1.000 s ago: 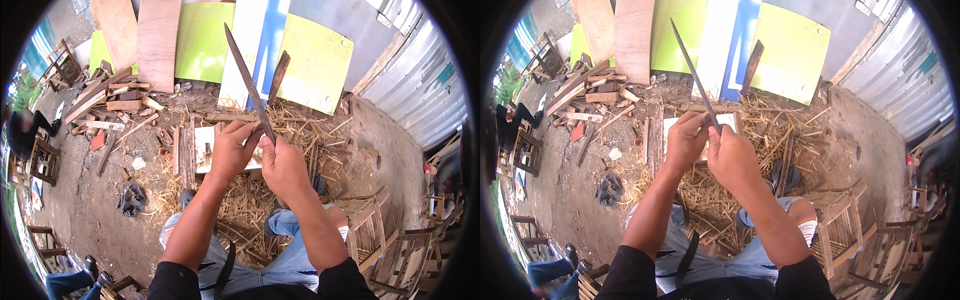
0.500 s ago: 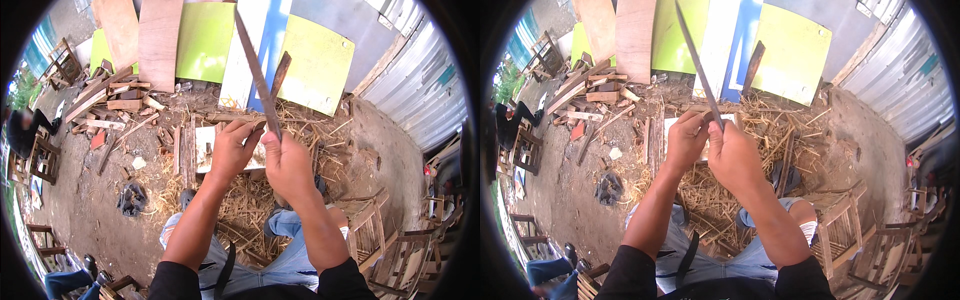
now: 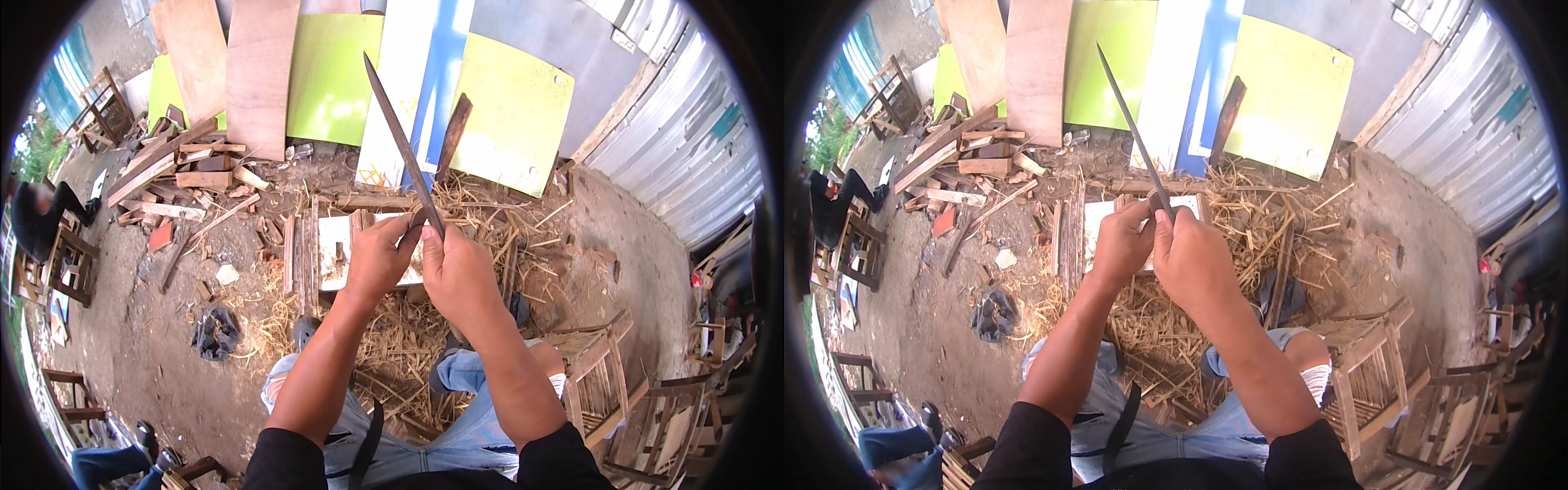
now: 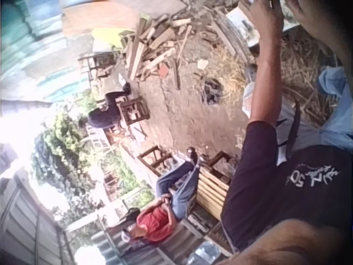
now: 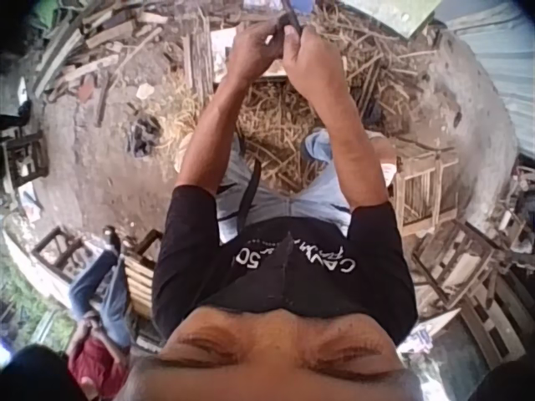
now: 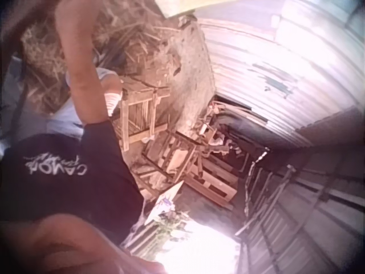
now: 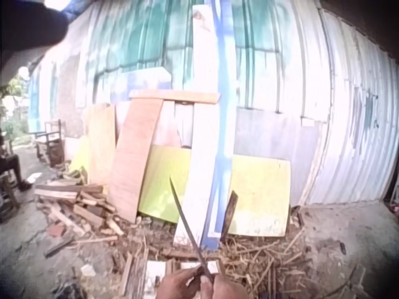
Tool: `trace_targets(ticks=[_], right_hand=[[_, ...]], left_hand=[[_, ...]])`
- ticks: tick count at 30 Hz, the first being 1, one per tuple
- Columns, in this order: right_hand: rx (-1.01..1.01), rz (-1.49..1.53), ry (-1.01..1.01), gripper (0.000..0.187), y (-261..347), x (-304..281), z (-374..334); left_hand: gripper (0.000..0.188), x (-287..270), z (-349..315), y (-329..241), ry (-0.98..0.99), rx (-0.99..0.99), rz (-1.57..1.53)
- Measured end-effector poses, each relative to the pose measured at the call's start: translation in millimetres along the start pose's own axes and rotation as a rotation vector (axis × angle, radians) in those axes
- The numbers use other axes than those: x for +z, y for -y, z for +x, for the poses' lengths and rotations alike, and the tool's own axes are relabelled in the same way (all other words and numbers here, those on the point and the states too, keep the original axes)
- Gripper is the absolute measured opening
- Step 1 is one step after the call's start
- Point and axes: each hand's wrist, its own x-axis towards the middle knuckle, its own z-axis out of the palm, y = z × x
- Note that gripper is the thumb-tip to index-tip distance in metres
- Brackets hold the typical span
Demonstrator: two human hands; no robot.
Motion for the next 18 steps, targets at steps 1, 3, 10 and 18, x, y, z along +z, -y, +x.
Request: trace_targets(ticks=[1, 3, 10, 18], right_hand=[[0.003, 0.001, -0.007, 0.033, 0.9, -1.9, 0.1], [-0.005, 0.026, -0.07, 0.031, 4.7, -6.0, 0.1], [0.01, -0.051, 0.012, 0.032, 19.0, -18.7, 7.2], [0.11, -0.094, 0.195, 0.034, 0.3, -5.1, 0.7]], left_hand=[[0.022, 0.3, 0.6, 0.0, 0.026, -0.049, 0.001], [0.021, 1.3, 1.5, -0.8, -0.056, 0.055, 0.024], [0.017, 3.9, 3.8, -7.2, -0.137, 0.039, 0.033], [0.021, 14.4, -17.7, 8.0, -0.083, -0.037, 0.127]])
